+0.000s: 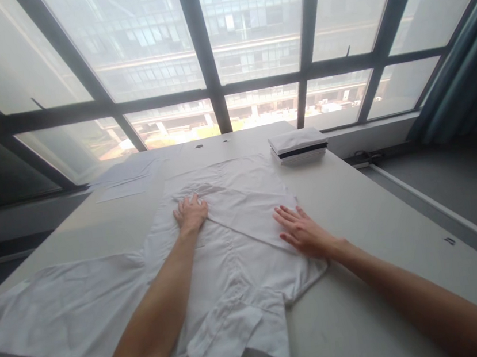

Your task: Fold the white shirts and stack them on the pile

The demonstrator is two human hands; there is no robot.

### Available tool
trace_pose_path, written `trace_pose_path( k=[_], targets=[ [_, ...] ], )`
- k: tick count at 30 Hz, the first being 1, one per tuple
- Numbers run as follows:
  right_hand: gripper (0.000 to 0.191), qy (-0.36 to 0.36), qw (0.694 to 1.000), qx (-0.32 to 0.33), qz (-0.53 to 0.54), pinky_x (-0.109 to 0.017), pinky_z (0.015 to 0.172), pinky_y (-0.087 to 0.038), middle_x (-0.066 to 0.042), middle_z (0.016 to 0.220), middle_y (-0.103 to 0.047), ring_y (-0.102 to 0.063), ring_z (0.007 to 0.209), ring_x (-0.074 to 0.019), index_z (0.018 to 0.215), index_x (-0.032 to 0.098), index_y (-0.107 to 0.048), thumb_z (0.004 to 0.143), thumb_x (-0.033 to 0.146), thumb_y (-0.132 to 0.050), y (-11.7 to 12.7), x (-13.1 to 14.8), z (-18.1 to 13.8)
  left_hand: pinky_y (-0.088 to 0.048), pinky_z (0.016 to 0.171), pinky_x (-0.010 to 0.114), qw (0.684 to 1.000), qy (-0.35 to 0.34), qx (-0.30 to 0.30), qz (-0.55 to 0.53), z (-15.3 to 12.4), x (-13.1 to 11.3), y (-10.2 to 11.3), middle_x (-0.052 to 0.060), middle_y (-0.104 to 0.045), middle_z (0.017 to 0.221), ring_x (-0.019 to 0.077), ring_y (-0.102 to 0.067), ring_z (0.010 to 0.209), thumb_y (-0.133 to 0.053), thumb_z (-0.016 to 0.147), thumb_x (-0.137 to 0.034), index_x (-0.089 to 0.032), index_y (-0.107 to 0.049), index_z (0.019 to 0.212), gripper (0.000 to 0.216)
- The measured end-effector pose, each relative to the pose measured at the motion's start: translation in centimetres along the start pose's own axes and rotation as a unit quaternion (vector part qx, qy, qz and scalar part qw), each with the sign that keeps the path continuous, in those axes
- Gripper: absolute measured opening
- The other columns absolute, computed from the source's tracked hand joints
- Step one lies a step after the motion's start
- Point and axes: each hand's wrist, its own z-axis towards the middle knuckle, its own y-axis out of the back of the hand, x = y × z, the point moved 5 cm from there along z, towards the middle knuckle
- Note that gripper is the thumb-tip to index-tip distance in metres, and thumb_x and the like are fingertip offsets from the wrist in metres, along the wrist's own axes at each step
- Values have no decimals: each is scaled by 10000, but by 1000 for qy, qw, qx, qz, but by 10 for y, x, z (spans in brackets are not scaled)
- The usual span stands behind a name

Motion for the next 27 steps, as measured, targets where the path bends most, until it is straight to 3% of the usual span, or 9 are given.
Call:
trace_pose_path(
  k=[7,12,15,19,23,27],
  targets=[
    [581,45,995,86,3,-563,1228,-66,-68,1660,-197,-130,1540,-258,1575,269,-301,1029,451,-377,-4,-6,-42,-242,1153,584,1000,8,-9,-15,0,1,-1,146,-413,1556,355,-332,1436,-377,953,-477,-243,-542,1435,560],
    [591,48,993,104,-6,-617,1209,-28,-51,1671,-134,-81,1544,-263,1592,327,-214,1036,482,-342,2,-7,-61,-247,1143,586,999,1,-29,-17,-3,0,-1,153,-440,1532,359,-359,1411,-394,951,-454,-243,-558,1418,538],
    [591,-4,998,56,3,-563,1227,-99,-72,1664,-189,-138,1540,-237,1595,269,-236,1044,476,-291,13,-9,-46,-249,1138,591,999,0,-32,-19,-4,-1,-1,155,-451,1523,363,-368,1401,-393,952,-437,-238,-562,1413,530],
    [619,-159,986,-43,-12,-542,1221,-154,-140,1659,-194,-141,1541,-248,1583,121,-257,1044,423,-223,20,-18,4,-242,1142,598,999,3,-26,-25,-3,-1,0,157,-434,1537,373,-348,1415,-390,956,-434,-232,-551,1426,536],
    [703,-247,968,-31,-38,-587,1207,-110,-187,1663,-132,-96,1541,-315,1576,35,-224,1026,472,-251,-3,-26,46,-251,1157,563,1000,14,-21,-11,-2,1,-1,129,-431,1547,346,-348,1425,-401,955,-446,-258,-548,1432,534],
    [747,-281,958,-7,-57,-527,1224,-53,-187,1667,-109,-58,1546,-279,1571,0,-208,1019,504,-224,-28,-35,53,-251,1162,550,1000,16,-22,-4,-4,1,-4,112,-431,1550,328,-346,1430,-412,957,-455,-280,-549,1428,520]
  ],
)
